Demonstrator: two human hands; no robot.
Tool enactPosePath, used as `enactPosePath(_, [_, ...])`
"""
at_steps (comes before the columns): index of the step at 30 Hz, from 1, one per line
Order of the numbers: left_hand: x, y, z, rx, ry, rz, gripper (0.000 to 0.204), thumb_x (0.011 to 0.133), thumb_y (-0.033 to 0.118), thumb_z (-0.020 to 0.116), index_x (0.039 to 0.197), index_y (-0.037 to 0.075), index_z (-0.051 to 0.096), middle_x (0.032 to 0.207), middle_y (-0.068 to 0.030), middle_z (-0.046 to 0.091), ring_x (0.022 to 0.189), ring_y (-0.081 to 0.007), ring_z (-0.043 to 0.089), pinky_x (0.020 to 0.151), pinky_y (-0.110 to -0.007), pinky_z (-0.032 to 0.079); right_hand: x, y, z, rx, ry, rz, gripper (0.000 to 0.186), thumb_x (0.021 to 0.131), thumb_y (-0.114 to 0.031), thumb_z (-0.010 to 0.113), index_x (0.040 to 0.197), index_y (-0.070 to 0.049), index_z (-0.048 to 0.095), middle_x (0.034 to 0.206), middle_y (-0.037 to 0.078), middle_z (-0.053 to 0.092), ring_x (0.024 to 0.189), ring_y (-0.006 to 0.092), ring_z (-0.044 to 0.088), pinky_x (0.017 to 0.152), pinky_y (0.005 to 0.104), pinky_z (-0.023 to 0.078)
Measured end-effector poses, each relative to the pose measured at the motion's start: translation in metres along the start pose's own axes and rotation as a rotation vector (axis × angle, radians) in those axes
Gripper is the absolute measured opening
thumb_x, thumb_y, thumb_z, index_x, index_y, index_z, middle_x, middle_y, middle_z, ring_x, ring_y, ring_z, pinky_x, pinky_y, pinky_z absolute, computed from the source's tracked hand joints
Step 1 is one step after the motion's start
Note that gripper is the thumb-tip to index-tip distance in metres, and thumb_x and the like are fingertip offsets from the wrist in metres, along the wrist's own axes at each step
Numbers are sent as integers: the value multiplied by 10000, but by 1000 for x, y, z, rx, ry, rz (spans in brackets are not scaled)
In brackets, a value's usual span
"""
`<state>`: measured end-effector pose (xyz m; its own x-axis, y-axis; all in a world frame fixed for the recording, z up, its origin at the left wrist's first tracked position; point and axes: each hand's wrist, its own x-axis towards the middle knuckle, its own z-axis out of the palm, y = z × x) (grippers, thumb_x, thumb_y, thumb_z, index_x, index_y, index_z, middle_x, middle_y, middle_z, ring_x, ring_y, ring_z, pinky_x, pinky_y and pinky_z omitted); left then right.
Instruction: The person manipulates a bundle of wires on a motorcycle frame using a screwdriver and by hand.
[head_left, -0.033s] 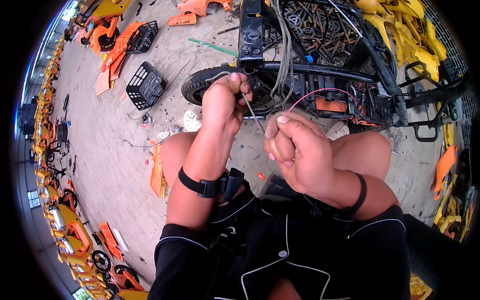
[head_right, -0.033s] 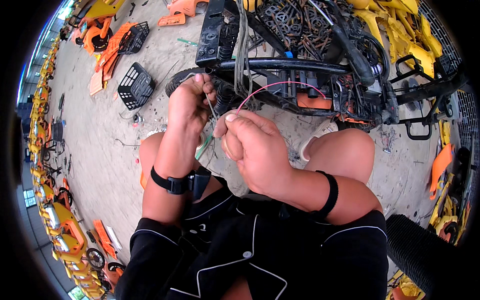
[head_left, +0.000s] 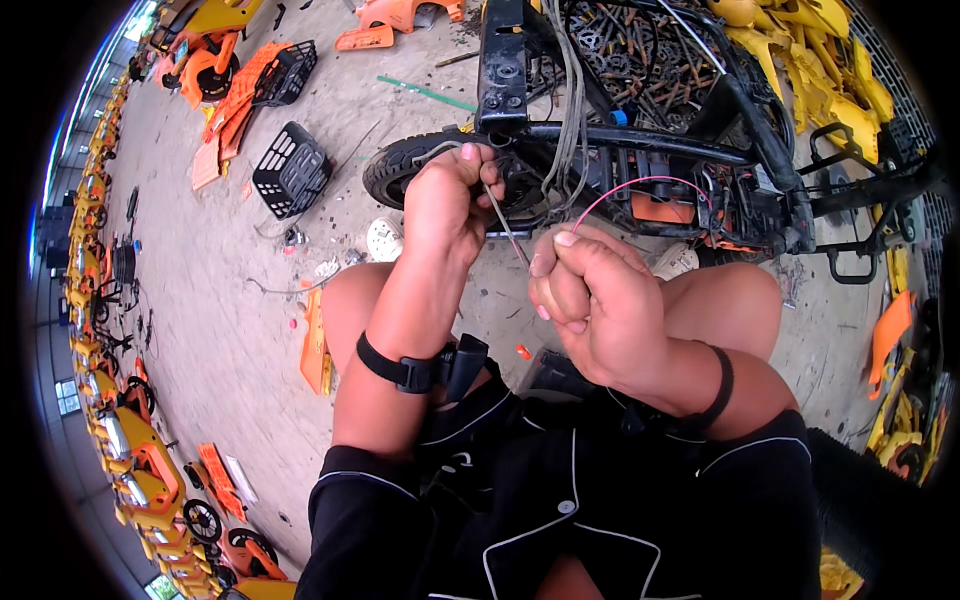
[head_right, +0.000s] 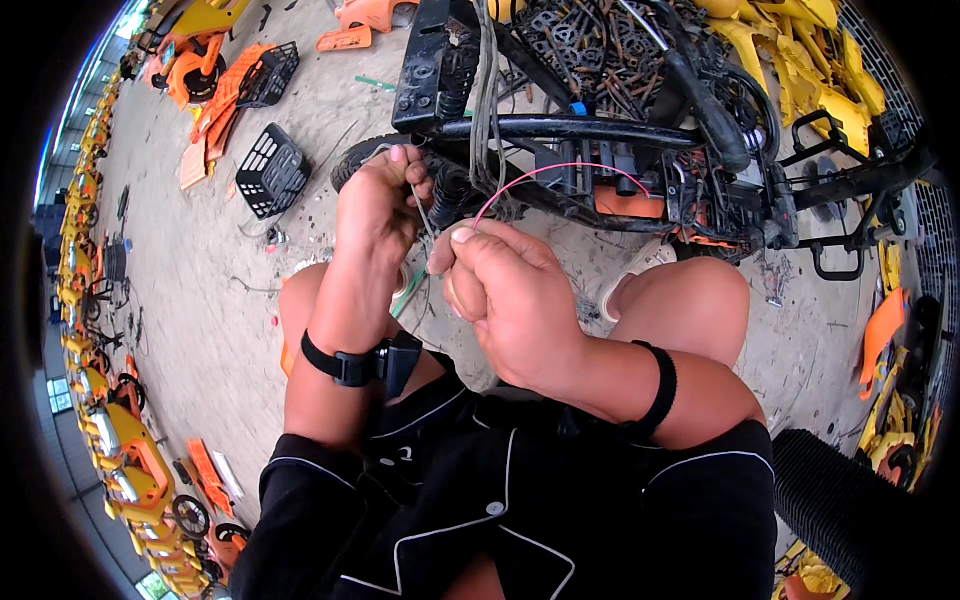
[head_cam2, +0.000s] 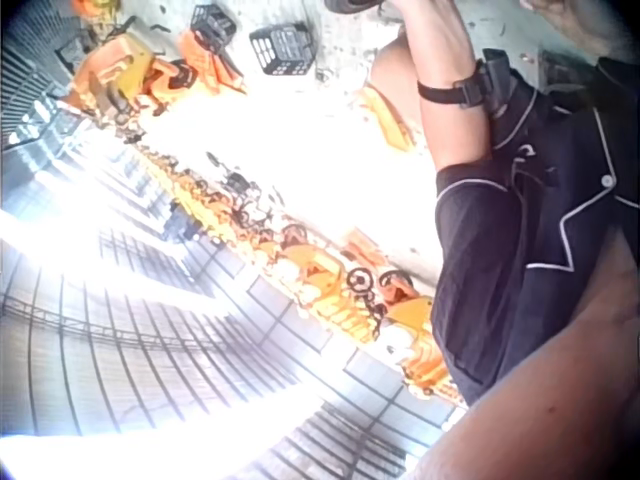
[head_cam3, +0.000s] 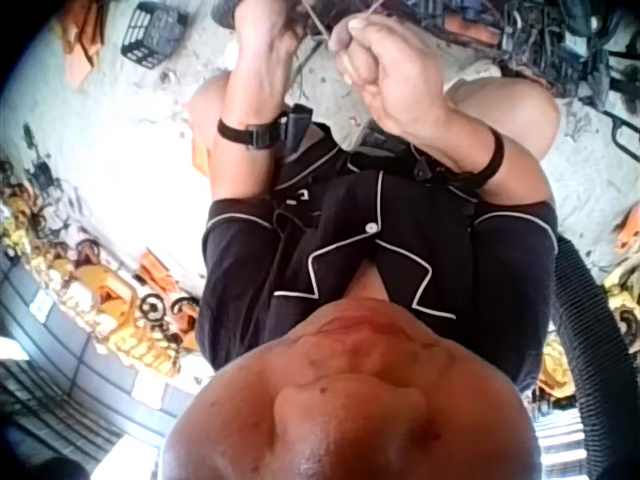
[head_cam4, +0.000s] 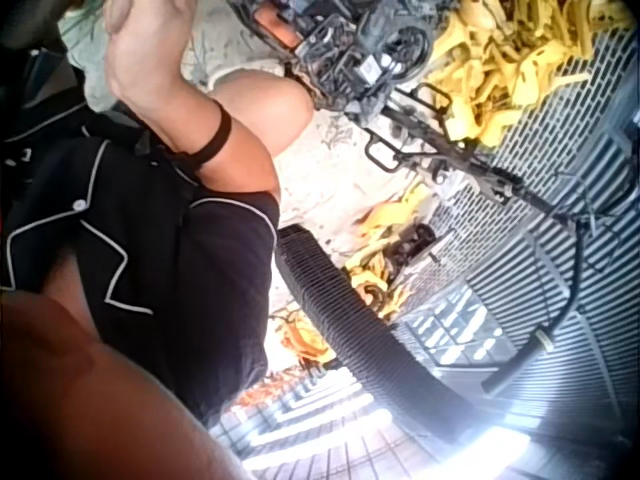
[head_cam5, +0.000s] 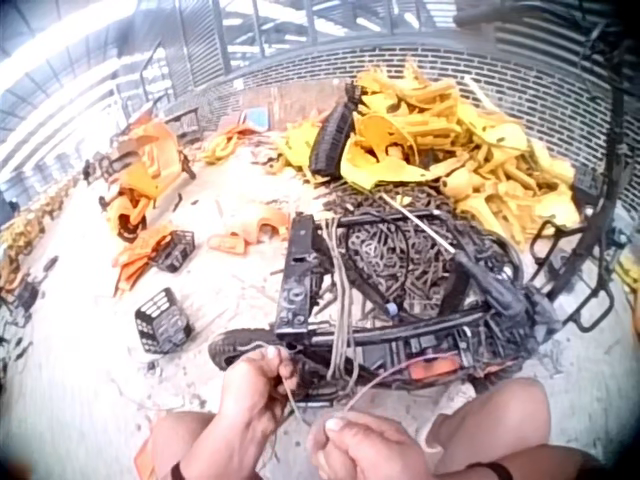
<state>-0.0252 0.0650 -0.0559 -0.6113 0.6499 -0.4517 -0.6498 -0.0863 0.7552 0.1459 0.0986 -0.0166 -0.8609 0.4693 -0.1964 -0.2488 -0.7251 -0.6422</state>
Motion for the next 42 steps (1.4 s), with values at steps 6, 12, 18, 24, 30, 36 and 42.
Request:
enactPosePath(6, [19,18,-21,-100,15,34,197,1014,155,451,961,-8,547,750,-46,533,625,-141,464,559,-242,381,-22,7,0,-169,-37,66,284,1009,-158,415,902,51,575,518,-42,348,479,53,286,484,233,242])
enactPosePath(12, [13,22,-20,-58,-124,61,206,1010,176,477,1015,-15,555,792,-57,557,691,-157,520,618,-250,398,-31,4,-1,-107,-108,5,311,1034,-169,373,937,53,567,531,-38,346,488,60,295,520,245,285])
enactPosePath(18, [-2,41,-28,51,-210,240,226,999,209,517,1000,-3,595,810,-50,600,724,-143,555,641,-248,394,-7,-10,-9,-28,63,-81,304,1026,-206,334,960,13,534,496,-26,317,460,97,311,586,297,360])
enactPosePath(24, [-6,40,-27,70,-213,258,248,994,244,533,998,6,605,821,-46,621,730,-138,566,648,-245,399,8,-13,-15,-99,153,-108,308,1030,-227,314,998,-5,526,507,-15,331,500,121,380,706,333,426])
enactPosePath(30, [-7,39,-27,52,-206,232,243,989,214,534,1115,9,568,921,-82,632,841,-175,606,733,-273,440,15,-12,-14,12,31,-167,345,1050,-226,290,1039,25,526,605,28,434,695,182,536,920,401,443])
enactPosePath(36, [-17,32,-16,124,-310,153,646,917,101,619,1455,67,263,1168,-160,578,1083,-284,600,920,-415,470,38,-5,-10,224,-106,-203,332,1056,-243,320,1096,16,522,746,93,572,895,253,596,953,404,425])
enactPosePath(42, [-19,24,-20,160,-355,75,1042,815,-86,649,1531,126,-78,1203,-203,551,1087,-290,595,929,-439,510,48,-12,6,220,-122,-233,326,1055,-275,330,1132,-37,539,788,65,592,970,247,598,1009,410,410])
